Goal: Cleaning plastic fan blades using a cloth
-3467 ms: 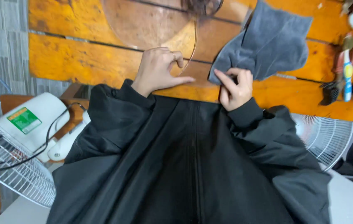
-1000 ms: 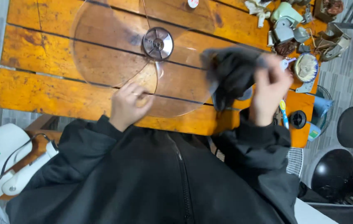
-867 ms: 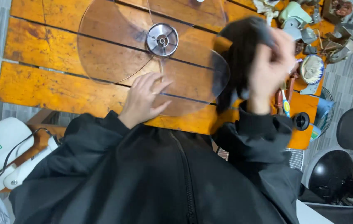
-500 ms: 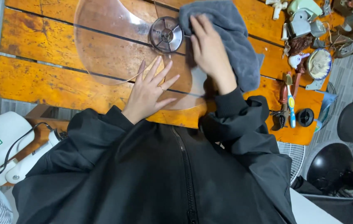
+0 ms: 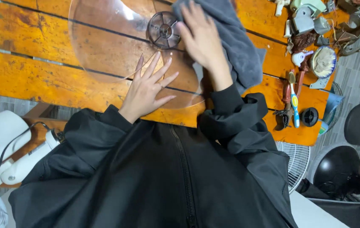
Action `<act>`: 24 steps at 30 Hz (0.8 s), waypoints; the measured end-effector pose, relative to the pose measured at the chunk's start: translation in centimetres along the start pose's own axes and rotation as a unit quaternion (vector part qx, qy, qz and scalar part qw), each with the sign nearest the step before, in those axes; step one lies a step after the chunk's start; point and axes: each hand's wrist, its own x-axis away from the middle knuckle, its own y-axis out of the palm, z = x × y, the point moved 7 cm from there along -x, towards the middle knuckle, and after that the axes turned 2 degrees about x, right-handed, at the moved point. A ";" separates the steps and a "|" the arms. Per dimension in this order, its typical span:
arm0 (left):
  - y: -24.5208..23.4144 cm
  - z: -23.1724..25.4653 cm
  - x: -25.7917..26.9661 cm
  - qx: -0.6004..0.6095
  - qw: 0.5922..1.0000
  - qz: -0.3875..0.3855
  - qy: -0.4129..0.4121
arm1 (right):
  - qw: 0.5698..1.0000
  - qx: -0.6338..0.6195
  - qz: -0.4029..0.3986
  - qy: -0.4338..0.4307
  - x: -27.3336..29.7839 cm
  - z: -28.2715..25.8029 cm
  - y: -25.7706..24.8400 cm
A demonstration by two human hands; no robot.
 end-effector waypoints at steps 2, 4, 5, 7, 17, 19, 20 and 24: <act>0.0 -0.2 -0.4 -0.003 1.000 -0.004 0.003 | 0.999 -0.020 -0.011 -0.023 -0.8 -1.2 -0.1; 0.1 -0.1 -0.3 -0.002 1.000 -0.007 0.001 | 0.999 0.015 0.003 -0.044 -0.8 -2.2 -0.3; 0.1 -0.1 -0.3 -0.001 1.000 -0.009 0.000 | 0.999 0.014 0.001 -0.042 -1.1 -1.6 0.2; 0.1 -0.2 -0.3 -0.002 1.000 -0.007 0.003 | 0.998 0.066 -0.018 0.017 -2.0 0.4 1.3; 0.6 -0.3 -0.2 -0.048 0.999 -0.008 -0.016 | 0.993 0.082 0.082 -0.009 -2.4 -0.5 0.7; 0.5 -0.2 -0.4 -0.059 0.998 -0.007 -0.022 | 0.999 0.019 -0.003 -0.047 -0.9 -3.1 1.0; 0.5 0.0 -0.4 -0.057 0.998 -0.009 -0.022 | 0.999 0.019 -0.004 -0.045 -1.1 -3.1 0.7; 0.9 0.2 -0.7 -0.043 0.999 -0.009 -0.027 | 0.992 0.008 0.024 -0.125 -2.5 -2.8 0.1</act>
